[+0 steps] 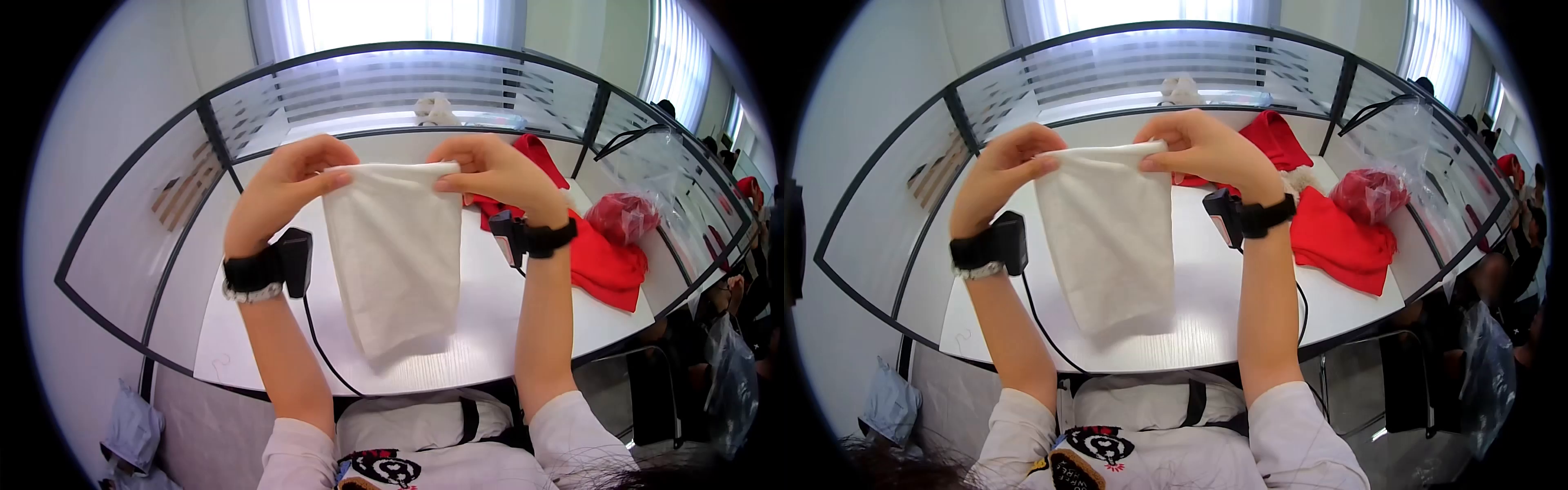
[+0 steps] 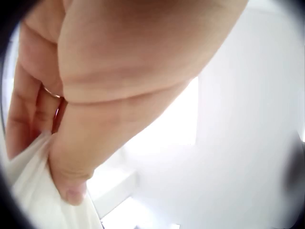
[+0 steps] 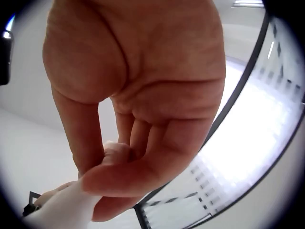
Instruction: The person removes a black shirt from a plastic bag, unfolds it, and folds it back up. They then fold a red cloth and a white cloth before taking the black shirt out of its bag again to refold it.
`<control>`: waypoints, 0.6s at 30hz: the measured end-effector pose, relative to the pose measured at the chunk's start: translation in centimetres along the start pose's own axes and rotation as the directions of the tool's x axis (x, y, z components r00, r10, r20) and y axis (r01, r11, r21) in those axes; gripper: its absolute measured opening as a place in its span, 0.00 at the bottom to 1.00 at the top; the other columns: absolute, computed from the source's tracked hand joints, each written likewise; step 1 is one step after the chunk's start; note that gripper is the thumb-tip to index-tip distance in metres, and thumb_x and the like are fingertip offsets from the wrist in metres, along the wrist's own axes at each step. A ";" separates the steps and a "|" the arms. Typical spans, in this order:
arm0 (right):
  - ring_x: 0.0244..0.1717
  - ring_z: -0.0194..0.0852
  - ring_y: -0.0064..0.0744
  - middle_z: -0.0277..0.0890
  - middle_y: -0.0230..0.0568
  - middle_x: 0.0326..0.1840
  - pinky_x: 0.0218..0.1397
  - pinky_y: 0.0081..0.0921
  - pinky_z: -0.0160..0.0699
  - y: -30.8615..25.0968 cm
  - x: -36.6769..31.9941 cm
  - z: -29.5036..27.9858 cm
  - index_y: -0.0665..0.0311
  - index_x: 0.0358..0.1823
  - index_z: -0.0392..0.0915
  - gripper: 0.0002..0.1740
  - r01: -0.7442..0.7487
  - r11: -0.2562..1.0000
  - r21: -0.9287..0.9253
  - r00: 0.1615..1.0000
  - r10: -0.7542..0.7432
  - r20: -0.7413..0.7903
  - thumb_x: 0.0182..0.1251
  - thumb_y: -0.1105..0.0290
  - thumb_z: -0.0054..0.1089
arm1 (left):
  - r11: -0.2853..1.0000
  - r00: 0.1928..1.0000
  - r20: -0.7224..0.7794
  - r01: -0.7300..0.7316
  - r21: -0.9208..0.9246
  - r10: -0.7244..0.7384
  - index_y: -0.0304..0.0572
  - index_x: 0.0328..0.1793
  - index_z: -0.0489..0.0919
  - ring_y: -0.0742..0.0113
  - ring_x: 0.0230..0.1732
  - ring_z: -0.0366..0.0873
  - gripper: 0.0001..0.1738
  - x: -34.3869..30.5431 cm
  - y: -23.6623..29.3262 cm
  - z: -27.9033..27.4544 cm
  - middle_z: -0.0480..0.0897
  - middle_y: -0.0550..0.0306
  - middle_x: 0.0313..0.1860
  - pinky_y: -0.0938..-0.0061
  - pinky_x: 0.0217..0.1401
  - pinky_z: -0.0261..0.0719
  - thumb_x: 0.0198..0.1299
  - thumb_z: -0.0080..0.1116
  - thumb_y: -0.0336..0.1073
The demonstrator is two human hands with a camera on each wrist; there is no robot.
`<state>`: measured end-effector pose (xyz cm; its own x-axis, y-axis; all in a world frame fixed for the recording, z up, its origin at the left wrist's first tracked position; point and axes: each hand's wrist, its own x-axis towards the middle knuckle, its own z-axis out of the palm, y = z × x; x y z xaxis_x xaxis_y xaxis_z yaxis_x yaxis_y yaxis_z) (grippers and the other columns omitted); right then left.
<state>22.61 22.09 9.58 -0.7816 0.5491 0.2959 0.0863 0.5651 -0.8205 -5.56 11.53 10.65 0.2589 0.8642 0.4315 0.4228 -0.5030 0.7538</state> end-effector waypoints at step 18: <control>0.41 0.84 0.27 0.87 0.42 0.38 0.50 0.24 0.80 4.7 2.2 0.7 0.72 0.46 0.85 0.19 -0.299 0.917 -0.264 0.854 0.381 0.355 0.68 0.60 0.68 | 0.903 0.848 0.326 0.427 0.048 -0.418 0.40 0.51 0.85 0.70 0.42 0.82 0.18 1.4 -7.9 2.7 0.87 0.59 0.39 0.72 0.49 0.78 0.64 0.65 0.45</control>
<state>20.90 25.56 6.01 -0.8537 0.4658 -0.2331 0.4761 0.5166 -0.7117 -6.25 16.66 3.95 0.3262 0.9387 -0.1110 0.5343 -0.0862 0.8409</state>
